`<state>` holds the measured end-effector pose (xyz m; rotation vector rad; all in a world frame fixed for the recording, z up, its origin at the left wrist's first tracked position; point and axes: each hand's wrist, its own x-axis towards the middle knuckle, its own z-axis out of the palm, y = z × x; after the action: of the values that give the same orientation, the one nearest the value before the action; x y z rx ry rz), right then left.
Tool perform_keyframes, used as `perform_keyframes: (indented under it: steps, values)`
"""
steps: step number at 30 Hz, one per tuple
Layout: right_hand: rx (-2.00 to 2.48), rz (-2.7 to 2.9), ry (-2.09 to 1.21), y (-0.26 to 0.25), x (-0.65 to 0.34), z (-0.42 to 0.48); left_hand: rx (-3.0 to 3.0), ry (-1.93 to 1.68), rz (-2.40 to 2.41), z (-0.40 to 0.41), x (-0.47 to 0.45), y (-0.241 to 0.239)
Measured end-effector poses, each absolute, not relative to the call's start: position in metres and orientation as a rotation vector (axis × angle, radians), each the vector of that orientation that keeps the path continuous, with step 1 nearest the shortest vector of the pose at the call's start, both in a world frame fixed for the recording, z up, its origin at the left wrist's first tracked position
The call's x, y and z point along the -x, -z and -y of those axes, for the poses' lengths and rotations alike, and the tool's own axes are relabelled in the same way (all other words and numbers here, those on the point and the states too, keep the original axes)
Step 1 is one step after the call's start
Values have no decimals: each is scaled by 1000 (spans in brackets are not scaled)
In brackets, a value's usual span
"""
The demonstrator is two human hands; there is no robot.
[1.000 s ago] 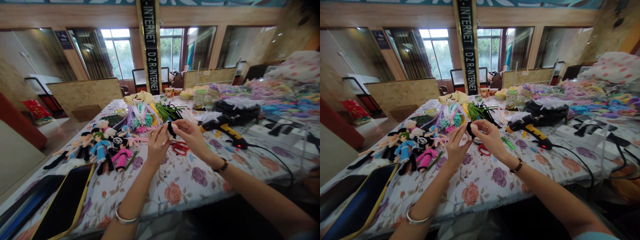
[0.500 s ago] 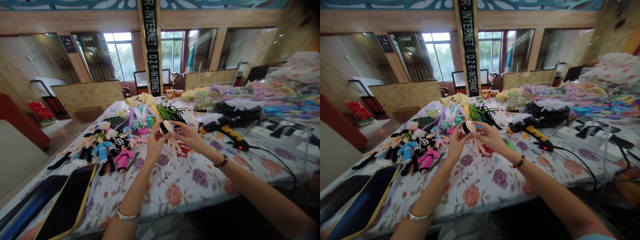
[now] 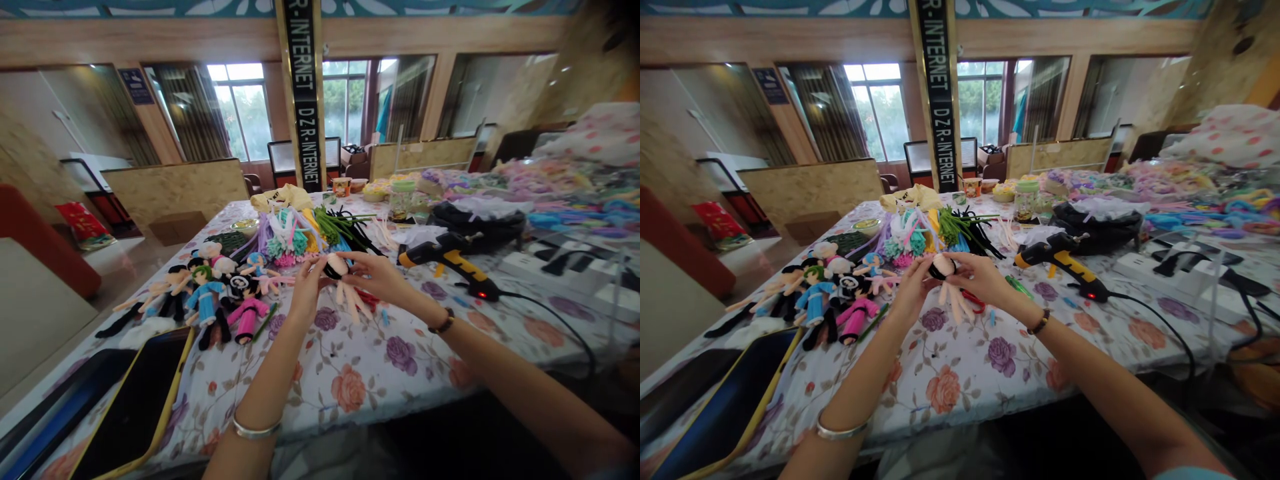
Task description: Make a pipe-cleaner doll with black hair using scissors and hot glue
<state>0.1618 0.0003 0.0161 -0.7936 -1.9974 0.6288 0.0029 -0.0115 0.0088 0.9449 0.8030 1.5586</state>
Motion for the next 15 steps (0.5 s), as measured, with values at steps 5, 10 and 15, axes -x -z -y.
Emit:
perform_keyframes:
  steps: [5, 10, 15]
  values:
    - [747, 2120, -369, -13, -161, -3, -901, -1466, -832, 10, 3, -8]
    - [634, 2219, -110, -3, -163, -10, -811, -1444, -824, 5, 8, -6]
    - [630, 2276, 27, 2, -164, -8, -752, -1406, -822, 5, 8, -8]
